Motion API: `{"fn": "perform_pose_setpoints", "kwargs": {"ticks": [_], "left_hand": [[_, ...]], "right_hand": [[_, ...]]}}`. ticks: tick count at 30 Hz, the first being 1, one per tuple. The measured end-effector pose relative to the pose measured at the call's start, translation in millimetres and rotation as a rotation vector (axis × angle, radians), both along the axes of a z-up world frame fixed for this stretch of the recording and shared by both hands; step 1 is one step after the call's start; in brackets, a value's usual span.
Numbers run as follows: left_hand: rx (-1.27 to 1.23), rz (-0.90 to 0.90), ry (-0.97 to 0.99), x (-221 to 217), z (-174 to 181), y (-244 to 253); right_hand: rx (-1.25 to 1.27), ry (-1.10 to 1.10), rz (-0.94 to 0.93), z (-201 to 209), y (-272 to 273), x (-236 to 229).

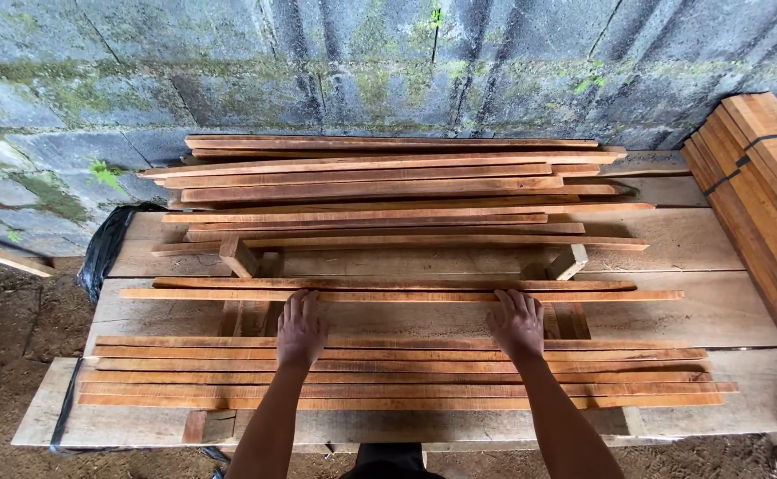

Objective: Arranging and sorting long wooden slats on a workbench.

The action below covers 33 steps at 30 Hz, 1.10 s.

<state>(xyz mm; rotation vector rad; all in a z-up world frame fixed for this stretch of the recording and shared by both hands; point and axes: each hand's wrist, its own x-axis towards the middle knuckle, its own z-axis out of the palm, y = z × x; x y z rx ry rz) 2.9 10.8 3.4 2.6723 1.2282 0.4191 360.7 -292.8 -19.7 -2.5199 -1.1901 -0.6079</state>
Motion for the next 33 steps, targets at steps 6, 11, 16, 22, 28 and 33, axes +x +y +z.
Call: {"fn": "perform_pose_setpoints", "kwargs": {"ticks": [6, 11, 16, 22, 28, 33], "left_hand": [[-0.036, -0.001, 0.026, 0.2, 12.6, -3.5], [-0.049, 0.0, 0.023, -0.4, 13.8, -4.1], [-0.032, 0.003, 0.008, 0.4, 9.7, -3.3], [-0.024, 0.004, 0.009, 0.1, 2.6, -0.7], [-0.004, 0.005, 0.005, -1.4, -0.5, 0.2], [0.0, -0.003, -0.009, -1.2, 0.2, -0.4]], "right_hand": [[0.025, -0.028, -0.003, -1.7, 0.8, 0.3], [0.029, -0.027, -0.008, -7.9, 0.3, 3.0], [0.036, -0.028, -0.006, -6.6, 0.5, 2.8], [0.024, 0.003, -0.016, -10.2, 0.3, 3.4], [-0.03, 0.063, -0.036, 12.5, 0.1, -7.1], [-0.154, 0.224, -0.084, 31.9, -0.3, -13.0]]}}
